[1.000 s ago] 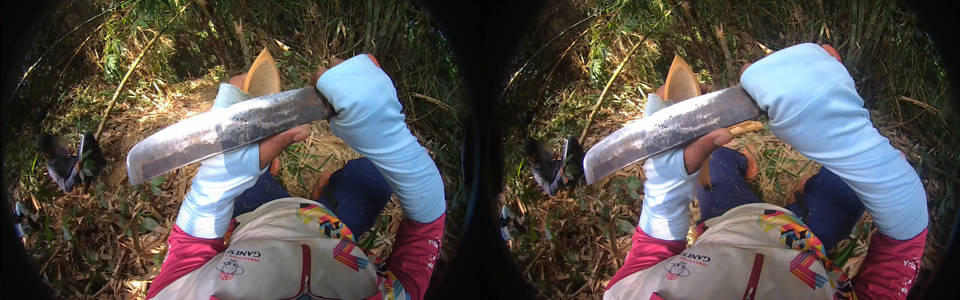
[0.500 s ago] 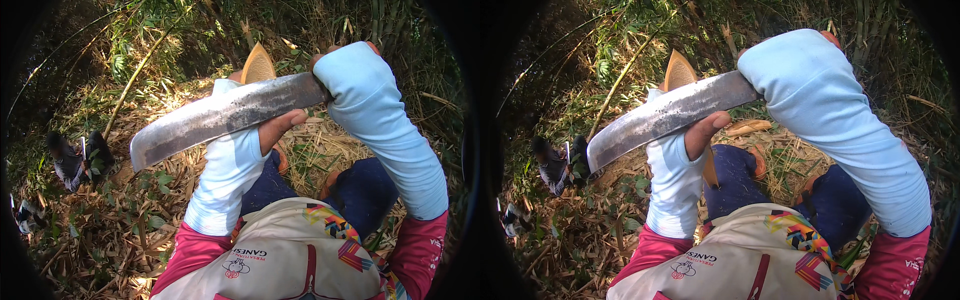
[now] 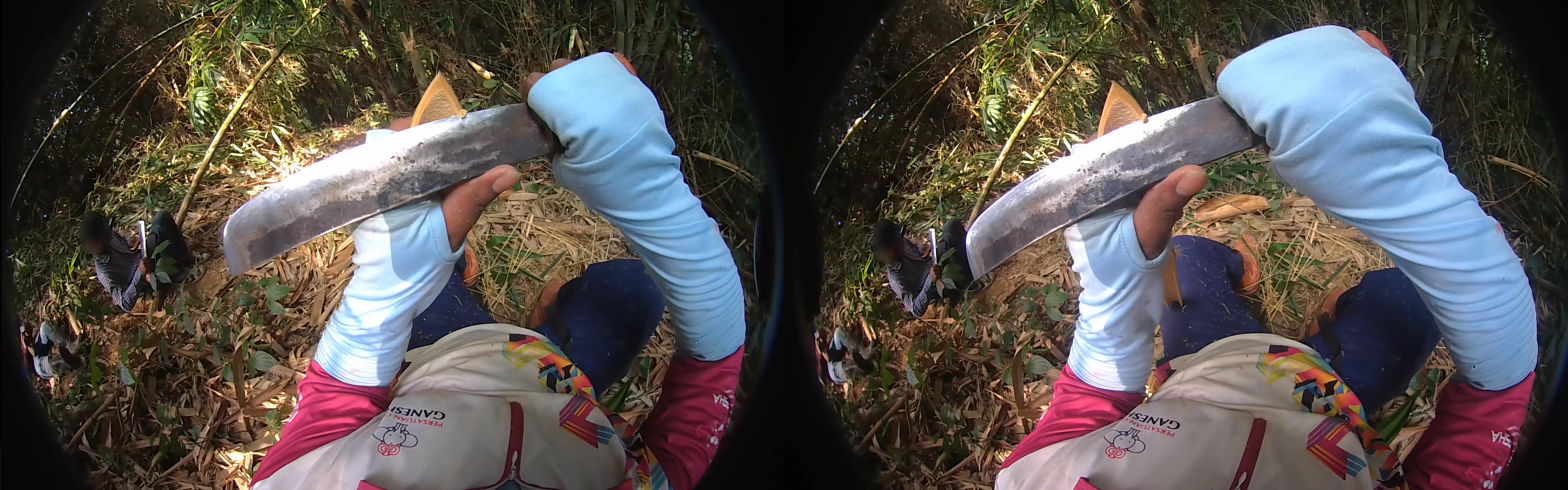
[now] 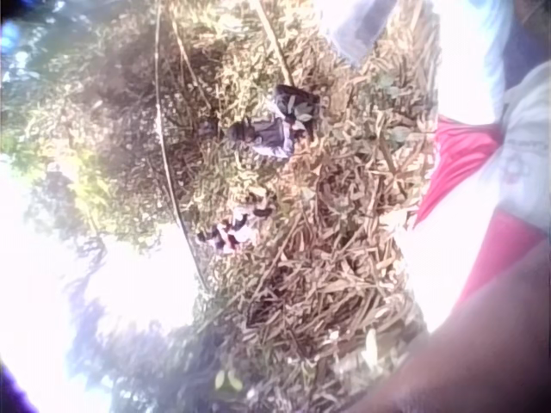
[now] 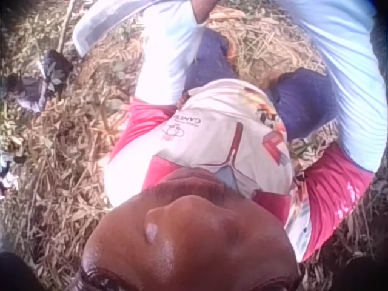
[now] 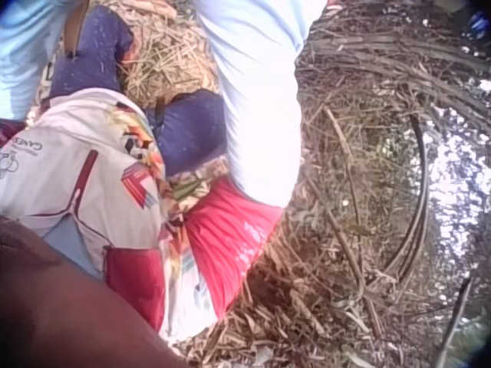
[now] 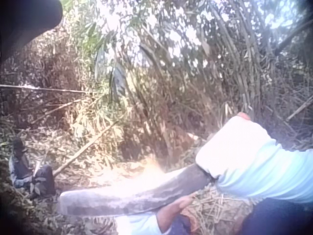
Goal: The person sits on the ground in a bamboo forest and uses a large machete to shave the outer layer off a piece of bamboo. They hold the bamboo in their left hand and repeatedly strike it with the machete in their right hand to remove the outer skin.
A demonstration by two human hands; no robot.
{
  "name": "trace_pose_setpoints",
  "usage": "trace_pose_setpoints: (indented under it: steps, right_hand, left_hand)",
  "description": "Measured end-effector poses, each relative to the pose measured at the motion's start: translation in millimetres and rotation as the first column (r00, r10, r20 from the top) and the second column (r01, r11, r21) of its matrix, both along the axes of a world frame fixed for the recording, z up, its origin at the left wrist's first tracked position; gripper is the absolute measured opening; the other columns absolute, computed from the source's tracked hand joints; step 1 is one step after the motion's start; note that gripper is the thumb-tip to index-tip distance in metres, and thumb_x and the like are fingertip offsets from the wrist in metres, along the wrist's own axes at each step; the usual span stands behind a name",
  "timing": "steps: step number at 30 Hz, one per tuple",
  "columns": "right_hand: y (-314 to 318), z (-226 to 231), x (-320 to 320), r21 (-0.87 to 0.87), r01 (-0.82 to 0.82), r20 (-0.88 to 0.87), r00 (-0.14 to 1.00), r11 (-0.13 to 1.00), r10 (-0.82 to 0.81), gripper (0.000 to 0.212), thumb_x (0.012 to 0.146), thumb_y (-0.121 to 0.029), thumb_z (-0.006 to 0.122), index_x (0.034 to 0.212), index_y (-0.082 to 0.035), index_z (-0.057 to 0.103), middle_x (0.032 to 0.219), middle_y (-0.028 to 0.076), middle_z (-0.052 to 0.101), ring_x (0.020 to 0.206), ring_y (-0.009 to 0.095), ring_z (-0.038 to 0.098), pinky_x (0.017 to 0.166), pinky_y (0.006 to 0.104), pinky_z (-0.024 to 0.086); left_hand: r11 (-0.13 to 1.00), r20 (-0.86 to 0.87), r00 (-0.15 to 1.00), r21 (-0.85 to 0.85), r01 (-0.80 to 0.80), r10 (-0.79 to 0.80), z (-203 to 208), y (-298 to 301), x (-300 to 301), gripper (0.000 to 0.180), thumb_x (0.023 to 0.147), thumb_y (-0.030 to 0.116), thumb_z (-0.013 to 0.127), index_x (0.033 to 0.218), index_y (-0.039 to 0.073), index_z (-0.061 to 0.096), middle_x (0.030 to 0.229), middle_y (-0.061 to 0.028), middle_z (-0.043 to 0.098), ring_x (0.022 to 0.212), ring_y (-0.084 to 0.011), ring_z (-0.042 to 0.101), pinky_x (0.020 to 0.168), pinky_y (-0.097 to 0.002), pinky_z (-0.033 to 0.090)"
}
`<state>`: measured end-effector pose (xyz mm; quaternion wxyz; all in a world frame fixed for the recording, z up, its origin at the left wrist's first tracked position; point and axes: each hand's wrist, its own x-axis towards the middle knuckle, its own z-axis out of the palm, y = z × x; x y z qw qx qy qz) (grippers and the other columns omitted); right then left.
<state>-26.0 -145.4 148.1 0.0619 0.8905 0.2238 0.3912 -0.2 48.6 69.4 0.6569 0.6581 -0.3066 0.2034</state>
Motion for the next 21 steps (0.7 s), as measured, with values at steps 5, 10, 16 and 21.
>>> trace_pose_setpoints:
  steps: [5, 10, 16, 21]
  right_hand:
    - [-6, 3, 0, 0.003, 0.003, 0.017, 1.000, 1.000, -0.003, 0.027, 0.062, -0.007, 0.076, 0.087, -0.010, 0.065, 0.073, 0.009, 0.059, 0.070, 0.031, 0.059, 0.069, 0.0422, 0.048]
    - [-4, 8, 2, -0.011, -0.003, 0.035, 0.999, 1.000, 0.003, 0.027, 0.063, -0.007, 0.076, 0.088, -0.010, 0.064, 0.073, 0.009, 0.059, 0.070, 0.031, 0.059, 0.069, 0.0421, 0.048]
    - [-2, 14, 5, -0.017, -0.011, 0.056, 0.998, 1.000, 0.012, 0.028, 0.064, -0.007, 0.076, 0.088, -0.010, 0.064, 0.072, 0.009, 0.058, 0.070, 0.031, 0.059, 0.069, 0.0420, 0.048]
    - [3, 18, 9, -0.012, -0.020, 0.071, 0.997, 1.000, 0.021, 0.028, 0.064, -0.007, 0.076, 0.089, -0.009, 0.064, 0.072, 0.010, 0.058, 0.070, 0.031, 0.058, 0.069, 0.0419, 0.048]
  left_hand:
    - [1.000, -0.031, 1.000, -0.006, -0.008, 0.008, 4, -5, -7, 0.045, 0.078, 0.028, 0.089, 0.107, 0.001, 0.069, 0.092, -0.0076, 0.073, 0.082, -0.0175, 0.069, 0.076, -0.0307, 0.054]
    - [0.998, 0.058, 0.997, -0.039, -0.050, 0.052, 3, -10, -4, 0.042, 0.078, 0.028, 0.089, 0.106, 0.002, 0.071, 0.091, -0.0069, 0.074, 0.082, -0.0166, 0.070, 0.075, -0.0312, 0.055]
    - [0.995, 0.064, 0.995, -0.068, -0.073, 0.077, 5, -13, -6, 0.043, 0.077, 0.026, 0.089, 0.107, 0.001, 0.071, 0.092, -0.0068, 0.074, 0.083, -0.0164, 0.071, 0.078, -0.0329, 0.056]
    - [0.995, 0.039, 0.997, -0.081, -0.066, 0.069, 5, -14, -1, 0.049, 0.077, 0.027, 0.090, 0.111, 0.000, 0.069, 0.097, -0.0077, 0.074, 0.089, -0.0164, 0.070, 0.084, -0.0324, 0.055]
